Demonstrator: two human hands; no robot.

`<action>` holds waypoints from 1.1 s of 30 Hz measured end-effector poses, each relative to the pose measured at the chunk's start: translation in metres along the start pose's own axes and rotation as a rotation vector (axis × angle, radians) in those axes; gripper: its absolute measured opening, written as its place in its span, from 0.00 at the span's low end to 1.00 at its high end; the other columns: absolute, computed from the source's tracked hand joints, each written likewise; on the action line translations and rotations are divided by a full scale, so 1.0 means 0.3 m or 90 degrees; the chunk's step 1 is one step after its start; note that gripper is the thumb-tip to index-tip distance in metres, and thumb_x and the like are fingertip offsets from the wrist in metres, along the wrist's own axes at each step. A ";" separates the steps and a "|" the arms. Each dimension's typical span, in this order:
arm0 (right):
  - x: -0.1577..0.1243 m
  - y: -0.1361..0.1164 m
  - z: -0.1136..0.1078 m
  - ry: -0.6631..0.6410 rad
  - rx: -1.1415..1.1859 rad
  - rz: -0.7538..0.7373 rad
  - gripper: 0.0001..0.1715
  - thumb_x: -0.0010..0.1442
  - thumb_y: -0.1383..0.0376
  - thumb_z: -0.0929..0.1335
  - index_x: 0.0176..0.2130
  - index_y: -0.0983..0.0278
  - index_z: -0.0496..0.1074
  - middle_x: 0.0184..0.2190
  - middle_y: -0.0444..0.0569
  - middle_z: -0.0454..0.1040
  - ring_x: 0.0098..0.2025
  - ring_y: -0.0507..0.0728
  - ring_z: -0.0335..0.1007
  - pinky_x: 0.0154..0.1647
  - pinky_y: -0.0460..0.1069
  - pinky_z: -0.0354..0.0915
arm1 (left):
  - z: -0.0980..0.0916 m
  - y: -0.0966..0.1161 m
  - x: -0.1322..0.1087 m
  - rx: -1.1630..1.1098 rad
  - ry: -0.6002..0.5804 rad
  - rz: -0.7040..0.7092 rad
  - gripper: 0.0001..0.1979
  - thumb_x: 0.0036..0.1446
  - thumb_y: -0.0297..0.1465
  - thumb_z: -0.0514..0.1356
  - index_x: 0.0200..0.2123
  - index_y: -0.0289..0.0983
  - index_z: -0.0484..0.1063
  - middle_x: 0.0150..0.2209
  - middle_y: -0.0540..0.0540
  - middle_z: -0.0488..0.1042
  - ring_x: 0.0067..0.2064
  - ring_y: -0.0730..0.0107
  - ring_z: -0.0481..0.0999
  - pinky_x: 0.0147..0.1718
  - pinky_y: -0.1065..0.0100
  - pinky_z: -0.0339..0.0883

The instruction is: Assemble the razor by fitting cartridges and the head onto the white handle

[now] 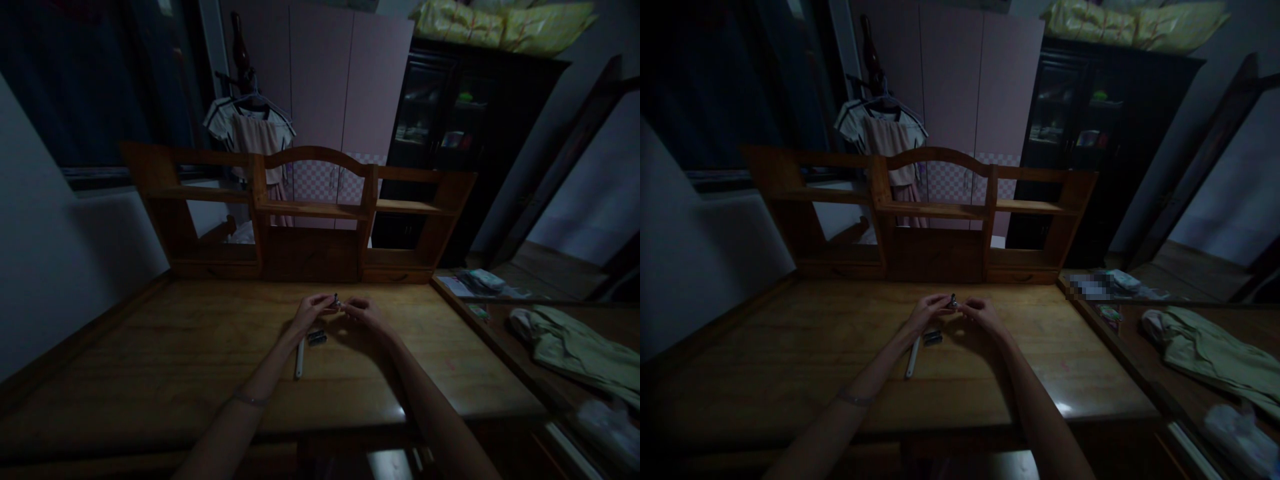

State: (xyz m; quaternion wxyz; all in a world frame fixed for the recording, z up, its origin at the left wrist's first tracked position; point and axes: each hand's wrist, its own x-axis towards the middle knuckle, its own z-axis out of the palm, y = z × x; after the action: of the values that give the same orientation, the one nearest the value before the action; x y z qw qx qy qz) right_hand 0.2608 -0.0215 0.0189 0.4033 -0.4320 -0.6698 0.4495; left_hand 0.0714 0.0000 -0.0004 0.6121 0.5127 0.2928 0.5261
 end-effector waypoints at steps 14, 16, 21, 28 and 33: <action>0.002 0.005 0.012 0.001 -0.002 -0.022 0.19 0.52 0.51 0.69 0.31 0.65 0.74 0.26 0.46 0.71 0.28 0.52 0.64 0.28 0.46 0.57 | -0.015 -0.005 0.008 0.070 -0.004 0.033 0.20 0.46 0.43 0.65 0.34 0.31 0.77 0.34 0.42 0.77 0.33 0.66 0.75 0.37 0.65 0.69; 0.001 0.004 0.013 0.005 0.003 -0.014 0.19 0.52 0.51 0.69 0.31 0.65 0.74 0.25 0.46 0.71 0.27 0.52 0.64 0.27 0.46 0.57 | -0.017 -0.011 0.010 0.059 -0.004 0.030 0.20 0.46 0.44 0.65 0.35 0.32 0.77 0.35 0.42 0.77 0.33 0.66 0.75 0.38 0.64 0.69; 0.003 0.012 0.014 -0.002 0.014 -0.017 0.20 0.53 0.50 0.69 0.32 0.65 0.74 0.26 0.46 0.71 0.27 0.52 0.64 0.28 0.45 0.57 | -0.023 -0.027 0.017 0.014 0.001 0.017 0.21 0.47 0.44 0.64 0.35 0.31 0.76 0.35 0.42 0.76 0.34 0.65 0.75 0.37 0.64 0.70; 0.006 0.023 0.019 0.010 0.007 -0.002 0.20 0.52 0.50 0.69 0.32 0.65 0.74 0.25 0.45 0.71 0.27 0.52 0.64 0.28 0.45 0.58 | -0.008 -0.013 0.009 0.037 0.015 0.028 0.19 0.45 0.43 0.66 0.34 0.32 0.76 0.33 0.44 0.76 0.33 0.67 0.74 0.37 0.66 0.69; 0.003 0.018 0.020 0.014 0.010 -0.005 0.21 0.51 0.50 0.69 0.31 0.66 0.74 0.25 0.45 0.71 0.27 0.52 0.64 0.28 0.45 0.57 | -0.007 -0.006 0.005 0.077 -0.001 0.041 0.20 0.45 0.42 0.66 0.35 0.32 0.76 0.32 0.44 0.76 0.32 0.68 0.74 0.37 0.66 0.68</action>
State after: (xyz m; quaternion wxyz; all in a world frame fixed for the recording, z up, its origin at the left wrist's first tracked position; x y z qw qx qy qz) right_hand 0.2560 -0.0208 0.0123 0.4156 -0.4311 -0.6635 0.4485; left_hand 0.0705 0.0022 -0.0025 0.5627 0.5583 0.3069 0.5268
